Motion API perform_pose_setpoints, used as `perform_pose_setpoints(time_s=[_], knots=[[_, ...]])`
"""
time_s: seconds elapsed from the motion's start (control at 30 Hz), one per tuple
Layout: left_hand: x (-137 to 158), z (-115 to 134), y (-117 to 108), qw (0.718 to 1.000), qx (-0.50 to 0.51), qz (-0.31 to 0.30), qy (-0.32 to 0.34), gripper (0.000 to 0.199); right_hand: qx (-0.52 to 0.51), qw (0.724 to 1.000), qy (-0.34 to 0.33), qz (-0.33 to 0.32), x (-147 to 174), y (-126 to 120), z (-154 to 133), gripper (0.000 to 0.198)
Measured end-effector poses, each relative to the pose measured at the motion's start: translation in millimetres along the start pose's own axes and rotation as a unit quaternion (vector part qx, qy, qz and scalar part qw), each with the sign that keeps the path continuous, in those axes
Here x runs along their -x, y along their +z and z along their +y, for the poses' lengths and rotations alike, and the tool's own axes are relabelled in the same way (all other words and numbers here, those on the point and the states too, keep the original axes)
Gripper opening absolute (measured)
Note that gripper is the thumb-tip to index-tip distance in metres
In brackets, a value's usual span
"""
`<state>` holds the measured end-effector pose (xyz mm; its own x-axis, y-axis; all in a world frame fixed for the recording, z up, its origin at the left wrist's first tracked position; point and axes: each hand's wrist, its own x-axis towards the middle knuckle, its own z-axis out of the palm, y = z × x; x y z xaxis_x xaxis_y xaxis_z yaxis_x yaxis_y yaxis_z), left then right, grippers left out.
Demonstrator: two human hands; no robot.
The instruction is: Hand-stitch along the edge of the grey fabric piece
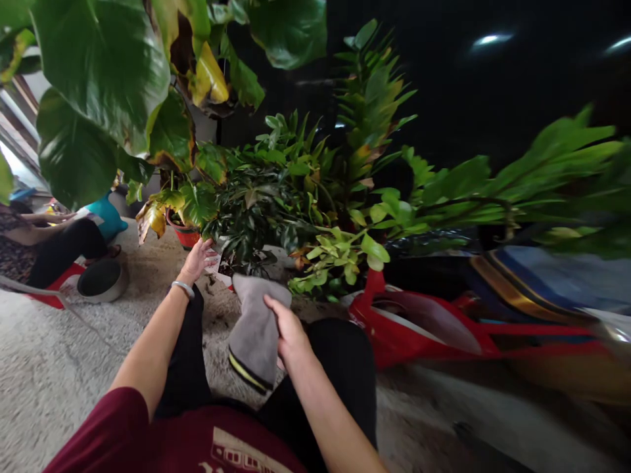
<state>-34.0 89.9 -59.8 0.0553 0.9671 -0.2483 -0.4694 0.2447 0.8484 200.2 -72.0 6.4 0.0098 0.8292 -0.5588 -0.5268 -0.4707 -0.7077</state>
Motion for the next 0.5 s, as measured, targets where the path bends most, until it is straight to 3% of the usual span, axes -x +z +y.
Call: perform_pose_setpoints(time_s=[0.03, 0.1, 0.17, 0.23, 0.3, 0.33, 0.4, 0.5], knots=[[-0.7, 0.0, -0.7, 1.000, -0.002, 0.000, 0.000, 0.052, -0.002, 0.999, 0.040, 0.006, 9.9, -4.3, 6.0, 0.020], [-1.2, -0.2, -0.7, 1.000, -0.007, -0.004, 0.001, 0.051, -0.018, 0.999, 0.030, 0.014, 24.6, -6.3, -1.5, 0.021], [-0.6, -0.7, 0.9, 1.000, -0.011, -0.009, 0.002, 0.051, -0.067, 0.994, -0.075, 0.032, 28.8, 0.0, -30.4, 0.028], [0.8, -1.4, 3.3, 1.000, -0.018, -0.013, -0.002, 0.051, -0.133, 0.967, -0.211, 0.048, 21.4, 11.9, -67.6, 0.037], [2.3, -1.9, 5.6, 1.000, -0.026, -0.016, -0.004, 0.052, -0.184, 0.939, -0.287, 0.046, 4.8, 24.9, -97.0, 0.037], [3.0, -2.1, 6.4, 0.999, -0.029, -0.017, -0.004, 0.052, -0.197, 0.937, -0.286, 0.042, -5.0, 30.1, -104.4, 0.032], [3.9, -2.1, 7.0, 0.999, -0.036, -0.017, -0.001, 0.053, -0.198, 0.954, -0.224, 0.037, -22.3, 35.3, -100.4, 0.018], [3.3, -1.8, 5.8, 0.999, -0.046, -0.009, 0.004, 0.053, -0.159, 0.984, -0.066, 0.050, -28.7, 27.8, -54.6, 0.008]])
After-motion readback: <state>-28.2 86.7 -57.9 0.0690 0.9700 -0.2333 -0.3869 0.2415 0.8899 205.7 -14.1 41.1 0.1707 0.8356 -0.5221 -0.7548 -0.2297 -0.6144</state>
